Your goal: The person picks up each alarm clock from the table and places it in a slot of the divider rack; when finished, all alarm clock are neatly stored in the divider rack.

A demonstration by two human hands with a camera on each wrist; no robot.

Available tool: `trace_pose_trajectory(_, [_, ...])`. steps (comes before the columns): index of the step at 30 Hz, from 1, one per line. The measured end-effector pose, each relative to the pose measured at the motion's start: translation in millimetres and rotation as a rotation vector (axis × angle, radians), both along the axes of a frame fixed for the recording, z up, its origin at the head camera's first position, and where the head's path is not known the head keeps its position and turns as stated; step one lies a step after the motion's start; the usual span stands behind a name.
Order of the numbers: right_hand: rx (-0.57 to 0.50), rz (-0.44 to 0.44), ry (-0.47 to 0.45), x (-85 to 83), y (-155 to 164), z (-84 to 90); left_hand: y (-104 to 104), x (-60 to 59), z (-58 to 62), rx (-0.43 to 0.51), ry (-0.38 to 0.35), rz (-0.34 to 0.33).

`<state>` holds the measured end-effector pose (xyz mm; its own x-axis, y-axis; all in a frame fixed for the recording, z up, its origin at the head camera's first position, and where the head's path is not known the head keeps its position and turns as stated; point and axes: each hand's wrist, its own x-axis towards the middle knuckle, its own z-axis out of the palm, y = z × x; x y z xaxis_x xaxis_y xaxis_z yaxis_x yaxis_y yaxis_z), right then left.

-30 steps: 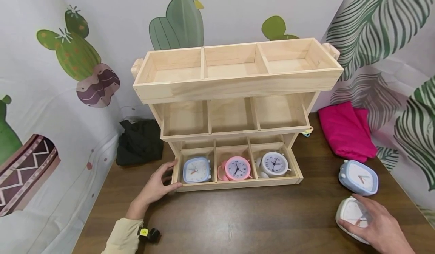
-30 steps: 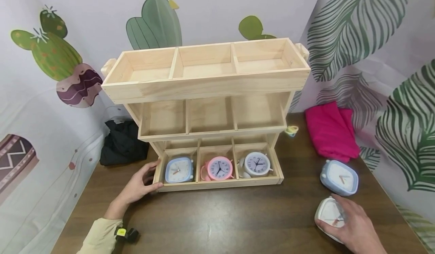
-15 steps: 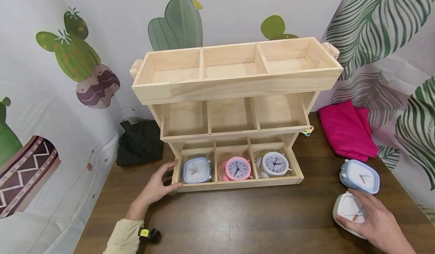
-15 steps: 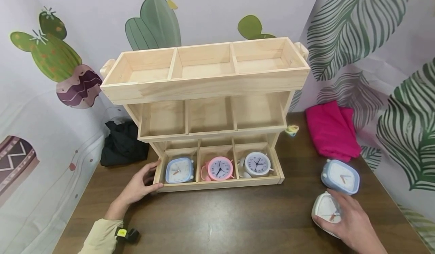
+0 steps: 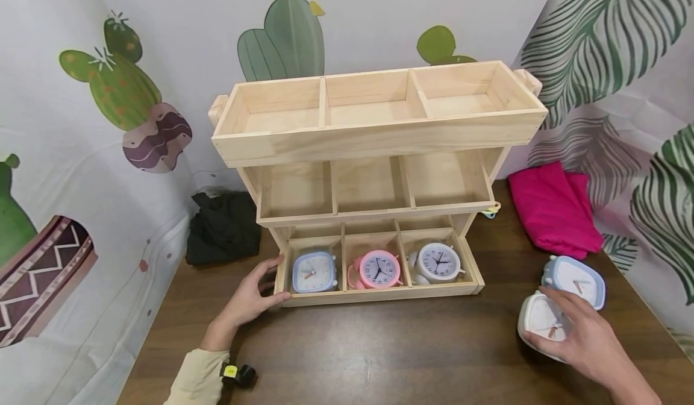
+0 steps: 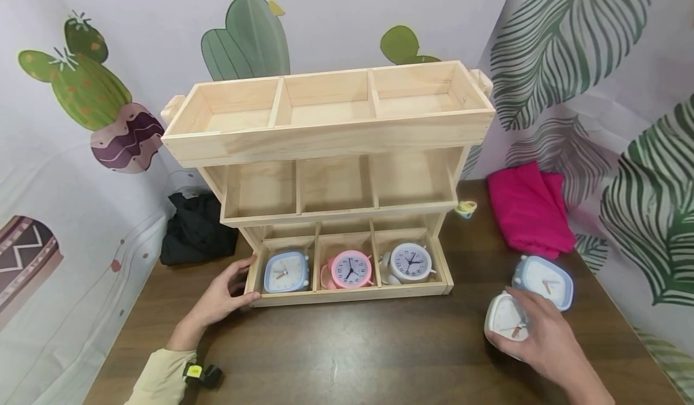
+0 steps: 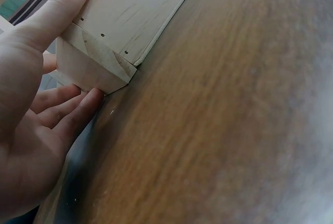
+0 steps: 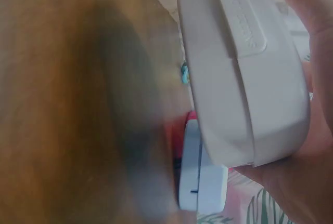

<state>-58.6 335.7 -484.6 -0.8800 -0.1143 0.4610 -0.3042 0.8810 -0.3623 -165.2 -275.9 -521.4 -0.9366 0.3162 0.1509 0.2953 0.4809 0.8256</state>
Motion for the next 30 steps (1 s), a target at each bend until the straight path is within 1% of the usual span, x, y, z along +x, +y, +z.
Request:
trace_pose_trajectory(6, [-0.005,0.034,0.007,-7.6,-6,8.7,0,1.0,1.1,0.017,-0.011,0.006])
trace_pose_trajectory(12, [0.008,0.031,-0.025,-13.3,-13,18.8,0,0.4,0.1,0.004,0.014,0.001])
trace_pose_trajectory(16, [0.020,0.036,-0.038,-16.3,-16,24.3,1,0.4,1.1,-0.007,0.017,-0.001])
trace_pose_trajectory(18, [0.022,0.042,-0.025,-18.1,-18,26.5,3,2.0,4.9,-0.001,0.019,-0.003])
trace_pose_trajectory(25, [0.013,0.098,0.037,-26.3,-24,36.7,12,11.7,32.3,0.008,-0.011,-0.017])
trace_pose_trajectory(28, [0.021,0.123,0.052,-31.0,-27,42.8,13,12.7,35.3,0.009,-0.017,-0.019])
trace_pose_trajectory(30, [0.026,0.135,0.060,-34.4,-29,46.9,13,12.7,35.1,0.013,-0.016,-0.018])
